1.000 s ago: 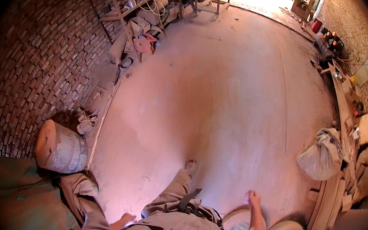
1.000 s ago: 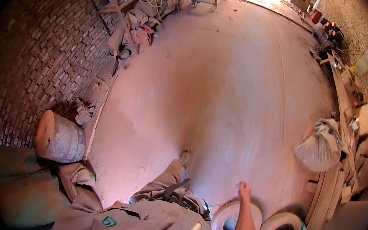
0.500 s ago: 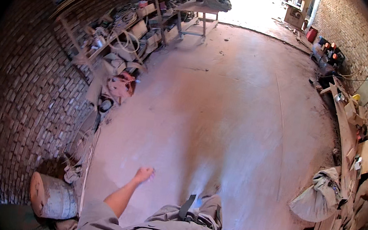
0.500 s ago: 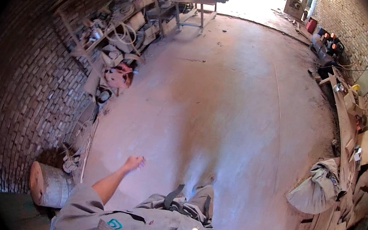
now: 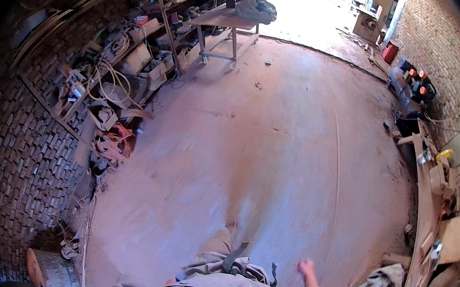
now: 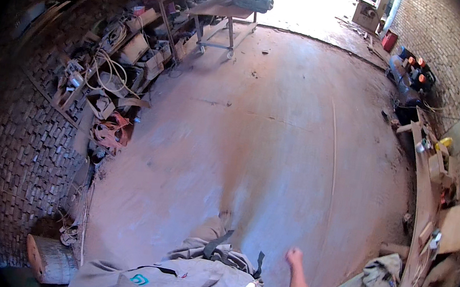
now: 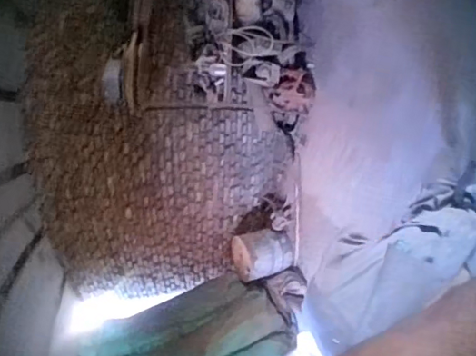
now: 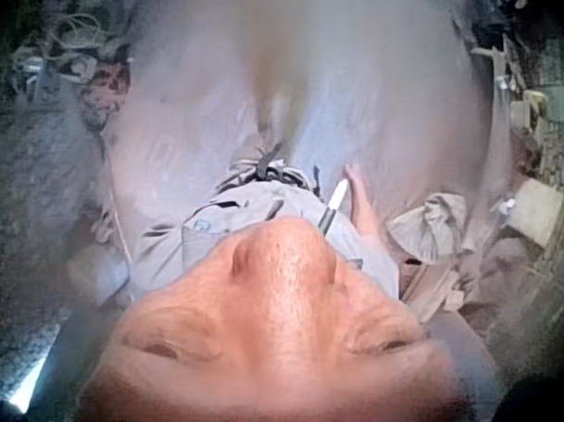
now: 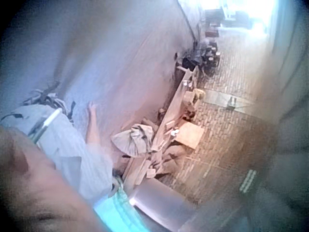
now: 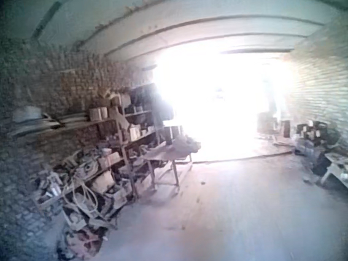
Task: The person walks through a workshop, cuts a piece of steel wool from a large sack using scissors, and then applies a liquid from a white bottle onto the steel wool. They then walk to a tiled area and turn on a tap to wet the steel wool before returning to the workshop.
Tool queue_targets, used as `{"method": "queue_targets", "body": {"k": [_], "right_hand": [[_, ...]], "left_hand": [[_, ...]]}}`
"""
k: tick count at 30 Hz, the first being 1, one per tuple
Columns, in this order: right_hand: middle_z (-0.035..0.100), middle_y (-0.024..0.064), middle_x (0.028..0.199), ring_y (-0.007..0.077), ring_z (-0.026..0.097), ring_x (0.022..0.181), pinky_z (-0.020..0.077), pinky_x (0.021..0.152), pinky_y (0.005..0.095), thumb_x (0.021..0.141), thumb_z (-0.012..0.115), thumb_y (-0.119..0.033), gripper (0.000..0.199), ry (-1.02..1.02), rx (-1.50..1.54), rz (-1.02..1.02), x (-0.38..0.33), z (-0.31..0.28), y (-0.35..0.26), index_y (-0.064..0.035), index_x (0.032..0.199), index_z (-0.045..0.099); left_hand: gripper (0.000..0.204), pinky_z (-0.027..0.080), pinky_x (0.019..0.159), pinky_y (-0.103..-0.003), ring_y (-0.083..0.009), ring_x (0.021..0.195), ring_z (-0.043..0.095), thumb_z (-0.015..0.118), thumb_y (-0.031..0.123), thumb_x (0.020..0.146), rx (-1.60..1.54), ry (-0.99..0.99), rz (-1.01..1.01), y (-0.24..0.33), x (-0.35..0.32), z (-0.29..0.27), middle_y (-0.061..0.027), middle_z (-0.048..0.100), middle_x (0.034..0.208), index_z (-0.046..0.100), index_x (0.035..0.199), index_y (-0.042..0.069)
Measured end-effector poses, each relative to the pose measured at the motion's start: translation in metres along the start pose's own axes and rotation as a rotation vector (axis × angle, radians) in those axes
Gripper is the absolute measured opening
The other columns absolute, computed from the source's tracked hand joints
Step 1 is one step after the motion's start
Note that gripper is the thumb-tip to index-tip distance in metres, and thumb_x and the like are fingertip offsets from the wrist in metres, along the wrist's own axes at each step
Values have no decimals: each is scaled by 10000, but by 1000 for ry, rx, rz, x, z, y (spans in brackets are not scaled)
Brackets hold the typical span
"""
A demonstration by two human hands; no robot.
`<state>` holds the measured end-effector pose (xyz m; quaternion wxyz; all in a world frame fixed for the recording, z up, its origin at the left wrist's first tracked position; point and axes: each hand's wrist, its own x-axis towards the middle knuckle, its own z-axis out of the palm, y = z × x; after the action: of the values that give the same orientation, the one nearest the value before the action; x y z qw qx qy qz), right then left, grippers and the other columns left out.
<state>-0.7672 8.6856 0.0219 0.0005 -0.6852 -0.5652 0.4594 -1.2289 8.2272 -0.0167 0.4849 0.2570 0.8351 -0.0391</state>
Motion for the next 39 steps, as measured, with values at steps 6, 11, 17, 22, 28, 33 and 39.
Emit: {"method": "queue_targets", "body": {"k": [6,11,17,22,28,33,39], "right_hand": [[665,109,850,178,655,696,566,591,332,947,441,-64,202,45,484,-119,185,-82,-219,-5,1016,621],[698,120,703,195,675,632,546,607,354,849,565,-196,255,-54,44,5,240,-55,-224,-2,770,711],[675,139,686,209,659,615,525,604,367,786,596,-216,223,-152,-159,114,291,-54,-250,-26,729,697],[643,116,644,193,631,575,507,548,365,787,600,-175,182,-164,-134,103,443,-111,-331,-24,698,649],[605,88,595,172,599,526,486,480,363,789,604,-126,165,-12,157,59,674,-283,-538,-21,662,591],[600,79,642,144,579,545,520,512,318,855,612,-150,212,150,360,-153,905,-401,-751,-27,696,547],[650,104,722,196,613,582,538,536,360,916,565,-189,218,32,241,-159,1038,-401,-873,-5,809,610]], "left_hand": [[341,524,768,-455,-317,852,677,556,396,847,-114,-15,-85,100,119,-98,-161,701,854,729,875,104],[374,520,799,-472,-340,902,677,556,398,849,-99,-98,116,243,301,-299,-182,701,940,725,933,75],[223,530,604,-300,-131,686,655,541,184,907,-652,393,363,570,374,-621,-70,693,742,687,857,23],[212,535,595,-332,-150,658,653,557,195,907,-706,412,346,713,455,-684,-69,688,726,687,862,33],[325,530,721,-422,-302,762,672,559,341,845,-296,327,352,732,517,-577,-168,697,815,718,786,63],[338,505,853,-424,-299,986,642,595,328,880,-485,-67,-213,755,566,-577,-185,674,1079,698,1050,55],[388,509,856,-458,-379,1007,633,533,331,879,-38,135,66,878,733,-733,-212,668,1065,671,1097,40]]}}
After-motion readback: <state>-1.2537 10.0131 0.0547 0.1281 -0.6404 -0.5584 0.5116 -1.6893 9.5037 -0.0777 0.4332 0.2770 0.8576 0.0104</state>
